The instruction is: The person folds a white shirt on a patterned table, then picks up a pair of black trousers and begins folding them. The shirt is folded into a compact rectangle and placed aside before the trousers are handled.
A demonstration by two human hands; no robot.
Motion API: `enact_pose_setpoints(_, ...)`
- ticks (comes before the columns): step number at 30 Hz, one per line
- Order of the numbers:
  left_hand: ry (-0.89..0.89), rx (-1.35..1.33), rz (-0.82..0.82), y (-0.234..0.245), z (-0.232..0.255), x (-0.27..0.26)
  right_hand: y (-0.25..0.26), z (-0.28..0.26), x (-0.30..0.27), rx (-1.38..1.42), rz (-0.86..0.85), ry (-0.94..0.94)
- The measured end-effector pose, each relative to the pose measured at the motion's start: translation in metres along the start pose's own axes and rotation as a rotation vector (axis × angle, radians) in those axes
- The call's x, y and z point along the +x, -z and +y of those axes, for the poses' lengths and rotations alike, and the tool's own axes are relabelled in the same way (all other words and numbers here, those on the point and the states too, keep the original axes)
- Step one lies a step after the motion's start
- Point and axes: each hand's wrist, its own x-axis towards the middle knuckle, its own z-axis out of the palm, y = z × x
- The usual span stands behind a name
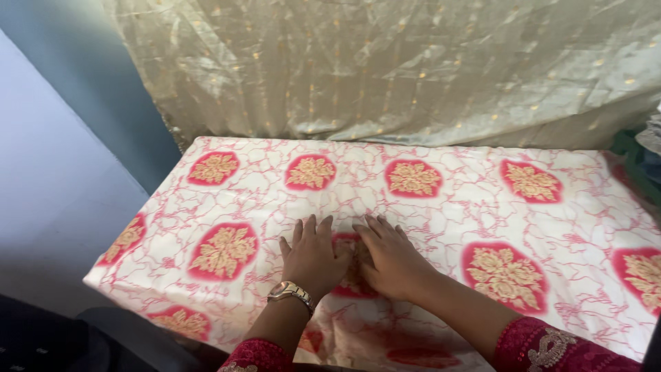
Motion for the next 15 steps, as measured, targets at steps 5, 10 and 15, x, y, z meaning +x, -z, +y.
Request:
enact_pose_setpoints(5,0.109,-0.006,-0.017,0.028,-0.058,-0.010,-0.023,-0.055,0.025,-0.026,-0.044,0.031)
enact_pose_setpoints(10,0.121,-0.005,0.030,0.057,-0.109,-0.029,-0.038,-0.103,0.037,-0.038,-0.059,0.054)
enact_pose_setpoints(15,0.186,0.005,0.025,0.078,-0.154,-0.054,-0.058,-0.147,0.051,0.010,-0.021,0.107)
